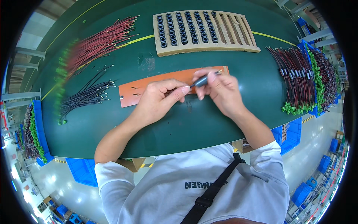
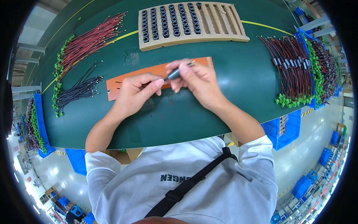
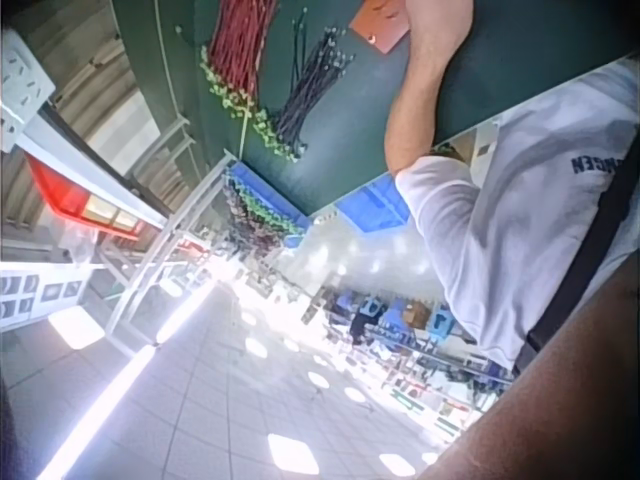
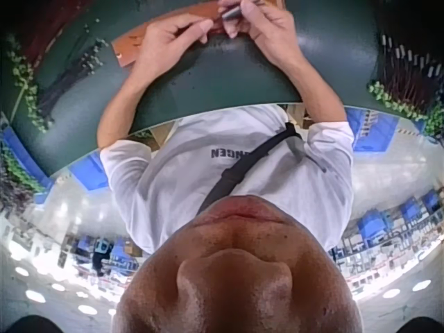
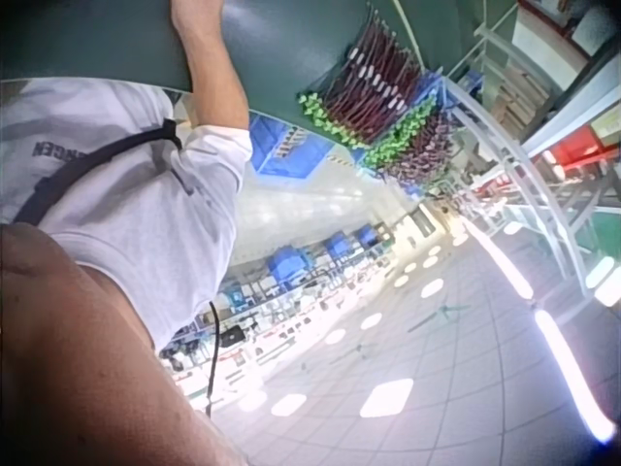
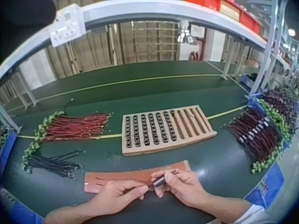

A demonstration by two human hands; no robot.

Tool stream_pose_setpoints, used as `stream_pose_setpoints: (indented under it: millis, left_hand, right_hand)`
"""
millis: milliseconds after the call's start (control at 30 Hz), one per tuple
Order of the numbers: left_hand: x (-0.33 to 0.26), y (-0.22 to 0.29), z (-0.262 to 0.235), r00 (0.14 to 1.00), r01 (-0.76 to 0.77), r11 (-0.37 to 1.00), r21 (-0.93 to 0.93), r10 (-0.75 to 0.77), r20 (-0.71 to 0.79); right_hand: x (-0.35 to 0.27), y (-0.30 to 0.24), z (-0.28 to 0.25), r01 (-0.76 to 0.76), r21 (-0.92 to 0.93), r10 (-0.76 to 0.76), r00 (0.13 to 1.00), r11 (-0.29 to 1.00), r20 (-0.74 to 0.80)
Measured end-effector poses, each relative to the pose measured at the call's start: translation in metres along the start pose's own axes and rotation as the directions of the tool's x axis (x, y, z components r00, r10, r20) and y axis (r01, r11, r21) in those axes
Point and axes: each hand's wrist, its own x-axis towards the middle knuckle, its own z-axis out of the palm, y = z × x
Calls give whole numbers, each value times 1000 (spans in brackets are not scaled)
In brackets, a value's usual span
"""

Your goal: The person assembles wire harnesses by picking up red and black wires, inserting them into a green connector, and sliding a gray cylindrical sleeve over the connection. They repeat this process for multiple units, placing the finished assemblies into a blue bin.

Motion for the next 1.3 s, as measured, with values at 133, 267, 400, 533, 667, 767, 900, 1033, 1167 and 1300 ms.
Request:
stream_pose_setpoints:
  millis: [133,267,400,533,667,767,900,1033,1167,1300]
  left_hand:
    - [-1,7,-18,997,55,990,127,-62,46]
    - [0,8,-5,997,42,993,106,-49,61]
    - [-11,18,-20,994,61,984,169,-74,75]
    - [-27,16,-36,999,41,962,268,-48,17]
    - [-33,20,-43,991,67,953,294,-98,90]
    - [-47,11,-71,992,-69,975,210,89,-88]
    - [-64,-13,-112,981,-81,989,-123,57,-183]
    - [-70,-37,-118,966,-70,976,-207,15,-258]
    - [-64,-42,-114,946,-136,976,-168,77,-315]
    - [-63,-48,-113,945,-152,981,-119,109,-310]
  right_hand:
    - [12,-24,-27,241,-8,-240,963,971,-123]
    - [7,-3,-7,54,-13,-53,994,998,99]
    - [6,-16,-17,108,26,-109,992,994,61]
    - [8,-19,-12,62,16,-64,990,998,127]
    - [16,0,34,-31,-233,92,962,972,258]
    - [32,5,46,39,-116,-22,989,993,149]
    - [42,17,48,75,-5,-75,993,997,95]
    - [41,26,52,38,-28,-36,996,999,82]
    - [38,29,53,48,-91,-44,998,995,54]
    - [35,34,55,53,-121,-48,998,991,43]
